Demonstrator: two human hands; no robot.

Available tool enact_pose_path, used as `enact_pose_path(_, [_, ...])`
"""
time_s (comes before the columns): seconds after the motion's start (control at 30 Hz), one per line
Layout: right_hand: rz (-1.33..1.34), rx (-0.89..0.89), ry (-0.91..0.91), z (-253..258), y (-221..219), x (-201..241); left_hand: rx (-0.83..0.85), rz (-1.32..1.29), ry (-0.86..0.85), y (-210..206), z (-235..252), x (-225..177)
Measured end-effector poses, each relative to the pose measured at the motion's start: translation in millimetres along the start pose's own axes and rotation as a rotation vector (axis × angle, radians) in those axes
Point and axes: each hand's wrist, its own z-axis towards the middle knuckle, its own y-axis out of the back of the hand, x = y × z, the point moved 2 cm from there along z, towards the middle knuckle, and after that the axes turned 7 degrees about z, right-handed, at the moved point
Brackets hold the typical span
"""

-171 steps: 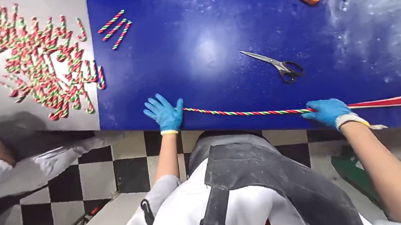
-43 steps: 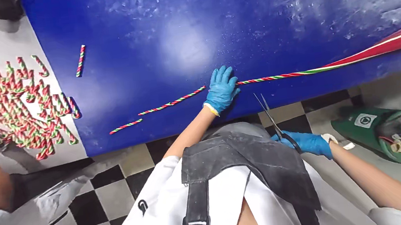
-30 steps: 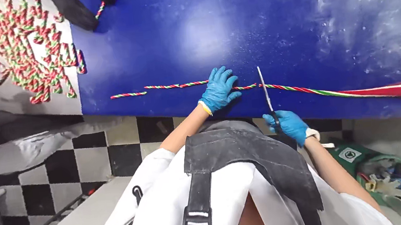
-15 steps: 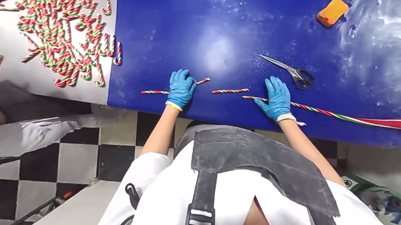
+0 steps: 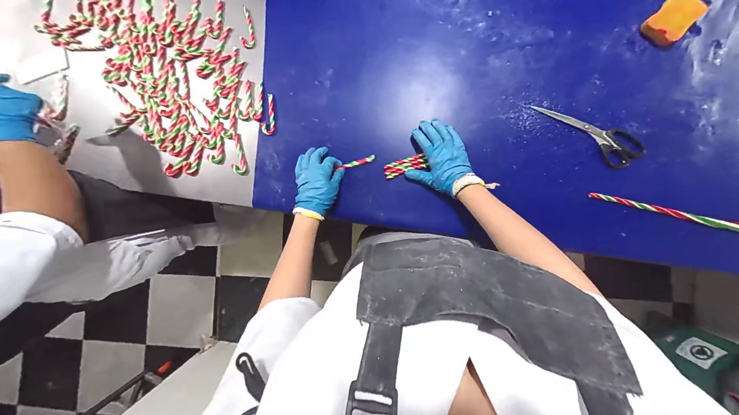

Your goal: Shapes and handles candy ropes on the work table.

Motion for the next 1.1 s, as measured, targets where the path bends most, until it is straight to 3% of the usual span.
enact_pose_path(0.2, [0.101,-0.209,-0.121,-28.3,-5.7,-4.8,0.036,-0.048,-0.172,-4.8,60.2,-85.6])
enact_pose_path(0.3, [0.106,-0.248,-0.189,-68.0,-9.1,-18.0,0.101,-0.009,-0.223,-12.7,47.9,-139.5])
enact_pose_path(0.43, [0.139,-0.345,-0.231,-124.4,-14.4,-35.9,-0.017,0.013,-0.187,-36.2,13.6,-191.9])
enact_pose_path(0.57, [0.194,-0.429,-0.269,-163.0,-14.9,-48.3,-0.160,0.094,-0.057,-61.6,27.8,-211.3])
enact_pose_path(0.7, [0.194,-0.431,-0.232,-190.9,-4.9,-76.2,-0.196,0.188,0.114,-43.8,109.0,-199.6])
enact_pose_path(0.8, [0.133,-0.403,-0.220,-232.8,14.7,-120.7,-0.220,0.186,0.222,-13.5,161.0,-189.0])
enact_pose_path(0.9, [0.058,-0.398,-0.301,-303.9,46.0,-195.9,-0.308,0.160,0.249,11.2,172.9,-214.9])
enact_pose_path(1.0, [-0.039,-0.447,-0.509,-392.3,83.3,-294.3,-0.311,0.141,0.057,8.0,138.6,-299.5])
enact_pose_path(1.1, [-0.134,-0.412,-0.764,-471.4,133.3,-393.0,-0.197,0.126,-0.349,-38.2,82.5,-432.9])
